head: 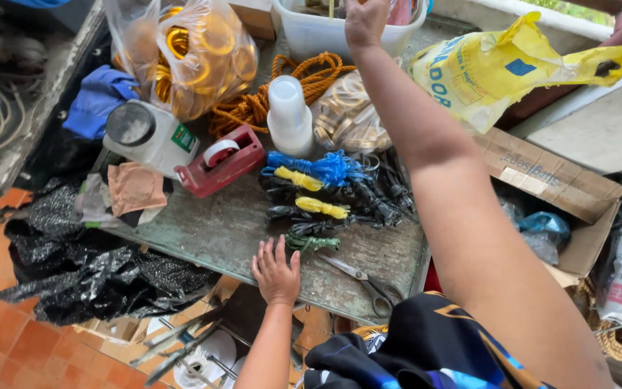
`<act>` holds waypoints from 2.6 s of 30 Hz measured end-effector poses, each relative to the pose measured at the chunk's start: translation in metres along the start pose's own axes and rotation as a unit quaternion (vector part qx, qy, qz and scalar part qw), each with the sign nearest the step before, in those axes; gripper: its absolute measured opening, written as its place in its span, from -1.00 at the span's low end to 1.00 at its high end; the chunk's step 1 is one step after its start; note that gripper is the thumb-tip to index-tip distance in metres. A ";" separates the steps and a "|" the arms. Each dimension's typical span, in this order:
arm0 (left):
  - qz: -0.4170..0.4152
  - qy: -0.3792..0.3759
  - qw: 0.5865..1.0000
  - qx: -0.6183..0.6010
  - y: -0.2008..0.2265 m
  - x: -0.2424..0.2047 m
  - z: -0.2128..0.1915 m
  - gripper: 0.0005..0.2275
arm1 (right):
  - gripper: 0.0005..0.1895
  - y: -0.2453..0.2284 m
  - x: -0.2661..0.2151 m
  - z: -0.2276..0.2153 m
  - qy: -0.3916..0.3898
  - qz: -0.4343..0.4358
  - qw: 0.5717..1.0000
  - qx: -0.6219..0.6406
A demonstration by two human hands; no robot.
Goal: The person retrieves a roll of yellow cord and scissors, then repeatedly cuts short lengths of cord. They gather the cut pieces into a bundle and place them on a table with other materials.
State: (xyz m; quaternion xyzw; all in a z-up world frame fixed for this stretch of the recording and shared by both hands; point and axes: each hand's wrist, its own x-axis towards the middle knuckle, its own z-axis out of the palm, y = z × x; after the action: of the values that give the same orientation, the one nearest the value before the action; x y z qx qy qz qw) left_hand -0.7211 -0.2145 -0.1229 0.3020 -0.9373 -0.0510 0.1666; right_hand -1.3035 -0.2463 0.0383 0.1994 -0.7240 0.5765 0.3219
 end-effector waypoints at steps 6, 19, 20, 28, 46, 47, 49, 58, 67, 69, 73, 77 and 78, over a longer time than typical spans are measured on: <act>-0.040 -0.023 0.994 -0.098 -0.002 0.012 0.000 -0.45 | 0.15 -0.237 -0.092 -0.105 -0.100 0.359 0.778 0.507; -0.242 0.309 0.650 -0.651 -0.068 -0.082 -0.260 -0.69 | -0.24 -0.392 -0.398 -0.214 -0.483 0.401 0.532 0.569; -0.259 0.329 0.620 -0.663 -0.075 -0.101 -0.279 -0.58 | -0.11 -0.390 -0.430 -0.215 -0.510 0.335 0.509 0.608; -0.392 0.400 0.394 -0.729 -0.134 -0.321 -0.350 -0.43 | -0.50 -0.566 -0.571 -0.330 -0.590 -0.227 0.586 0.507; -0.421 0.504 0.737 -0.161 -0.138 -0.568 -0.472 -0.50 | -0.30 -0.701 -0.715 -0.446 -0.845 0.412 0.143 0.311; -0.346 0.511 0.787 -0.001 -0.139 -0.575 -0.471 -0.81 | -0.24 -0.701 -0.719 -0.445 -0.858 0.374 0.141 0.322; -0.349 0.498 0.793 0.039 -0.131 -0.581 -0.475 -0.86 | -0.21 -0.706 -0.720 -0.448 -0.868 0.351 0.140 0.321; -0.411 0.372 0.816 0.165 -0.107 -0.620 -0.464 -0.92 | -0.14 -0.709 -0.736 -0.453 -0.929 0.169 0.145 0.297; -0.516 0.318 0.783 0.141 -0.093 -0.653 -0.461 -0.89 | -0.04 -0.738 -0.755 -0.468 -0.944 0.030 0.090 0.316; -0.525 0.327 0.777 0.119 -0.094 -0.652 -0.469 -0.90 | 0.00 -0.744 -0.763 -0.458 -0.942 0.021 0.069 0.328; -0.559 0.326 0.755 0.102 -0.111 -0.643 -0.473 -0.89 | -0.06 -0.756 -0.783 -0.425 -0.946 0.018 0.050 0.321; -0.589 0.326 0.738 0.038 -0.149 -0.636 -0.469 -0.92 | -0.19 -0.778 -0.801 -0.387 -0.947 0.012 0.025 0.319; -0.594 0.328 0.733 0.041 -0.153 -0.632 -0.474 -0.92 | -0.19 -0.783 -0.805 -0.380 -0.948 0.010 0.017 0.318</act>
State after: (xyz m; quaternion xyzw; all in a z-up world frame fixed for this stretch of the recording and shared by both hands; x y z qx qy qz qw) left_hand 0.0073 0.0321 0.1145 0.8021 -0.4552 0.0008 0.3865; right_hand -0.1229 -0.1472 0.0797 0.6452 -0.1365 0.0544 -0.7498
